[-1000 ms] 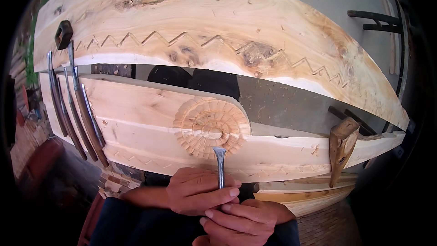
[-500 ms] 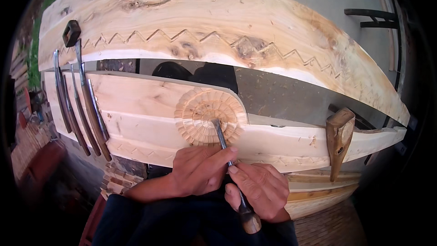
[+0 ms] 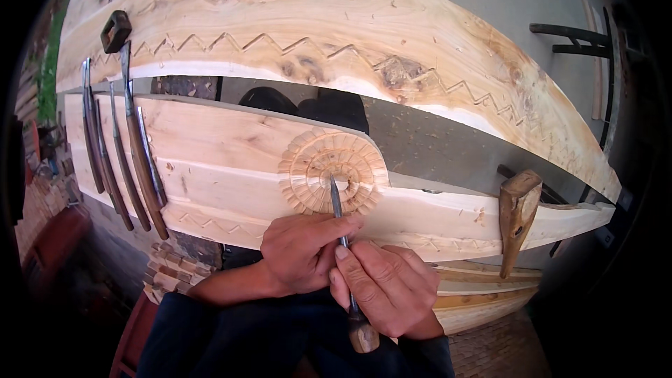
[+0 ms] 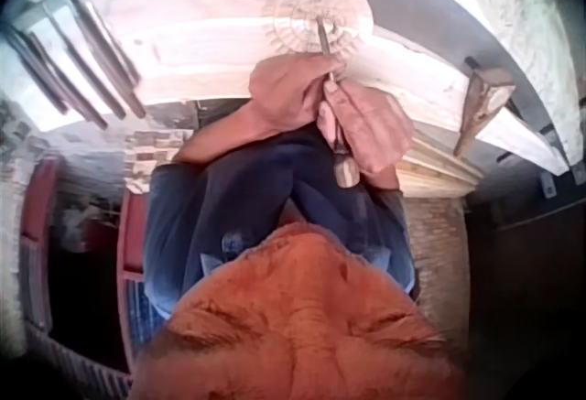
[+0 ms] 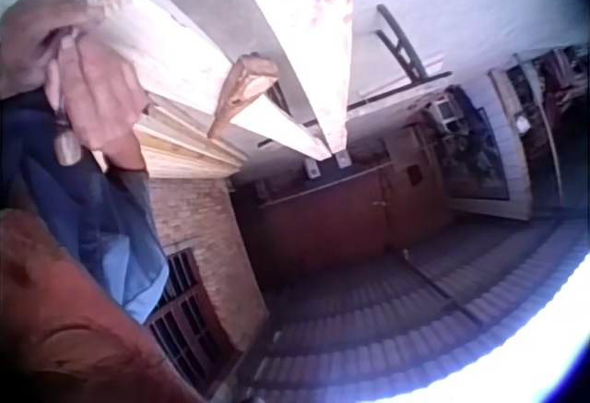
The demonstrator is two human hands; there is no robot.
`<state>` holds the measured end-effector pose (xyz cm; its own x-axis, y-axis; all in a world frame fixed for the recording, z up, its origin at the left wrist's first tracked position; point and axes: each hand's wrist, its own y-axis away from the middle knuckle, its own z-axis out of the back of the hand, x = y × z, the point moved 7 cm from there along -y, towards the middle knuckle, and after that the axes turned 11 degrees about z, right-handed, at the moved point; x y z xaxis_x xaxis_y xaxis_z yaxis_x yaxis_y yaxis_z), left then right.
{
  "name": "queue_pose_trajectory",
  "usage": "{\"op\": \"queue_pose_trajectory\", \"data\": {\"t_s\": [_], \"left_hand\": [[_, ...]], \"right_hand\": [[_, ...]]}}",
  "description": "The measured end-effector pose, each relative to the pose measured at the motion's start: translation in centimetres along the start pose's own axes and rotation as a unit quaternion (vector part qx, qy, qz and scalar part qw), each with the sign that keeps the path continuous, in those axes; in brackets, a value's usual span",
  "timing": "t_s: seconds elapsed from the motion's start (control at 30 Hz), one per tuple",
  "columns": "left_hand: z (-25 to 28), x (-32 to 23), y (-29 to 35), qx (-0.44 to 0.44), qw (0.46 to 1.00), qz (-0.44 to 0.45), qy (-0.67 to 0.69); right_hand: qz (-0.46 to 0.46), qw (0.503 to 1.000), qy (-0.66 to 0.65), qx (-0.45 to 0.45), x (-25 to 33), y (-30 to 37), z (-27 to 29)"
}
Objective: The person carves a spiral pattern into a wood plank using a chisel, periodically removing wood shavings from the carved area by hand.
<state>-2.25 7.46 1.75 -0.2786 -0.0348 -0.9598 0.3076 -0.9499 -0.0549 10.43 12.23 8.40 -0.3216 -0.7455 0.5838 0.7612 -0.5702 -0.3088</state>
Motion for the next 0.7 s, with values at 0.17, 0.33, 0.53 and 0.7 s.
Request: {"op": "queue_pose_trajectory", "data": {"t_s": [0.17, 0.33, 0.53, 0.7], "left_hand": [[0.7, -0.2, 0.6, 0.010, 1.000, -0.007, -0.003], [-0.3, -0.3, -0.3, 0.014, 1.000, -0.014, -0.001], [-0.7, -0.2, -0.3, 0.024, 0.999, -0.024, 0.002], [-0.7, -0.3, -0.4, 0.037, 0.999, -0.016, 0.001]], "right_hand": [[0.014, 0.999, -0.033, -0.005, 0.2, -0.1, 0.3], [-0.039, 0.999, -0.001, -0.011, -0.2, 0.5, 0.4], [-0.045, 0.999, 0.019, -0.008, 0.0, 0.8, 0.4], [-0.041, 0.999, 0.023, -0.009, 0.0, 0.7, 0.4]]}}
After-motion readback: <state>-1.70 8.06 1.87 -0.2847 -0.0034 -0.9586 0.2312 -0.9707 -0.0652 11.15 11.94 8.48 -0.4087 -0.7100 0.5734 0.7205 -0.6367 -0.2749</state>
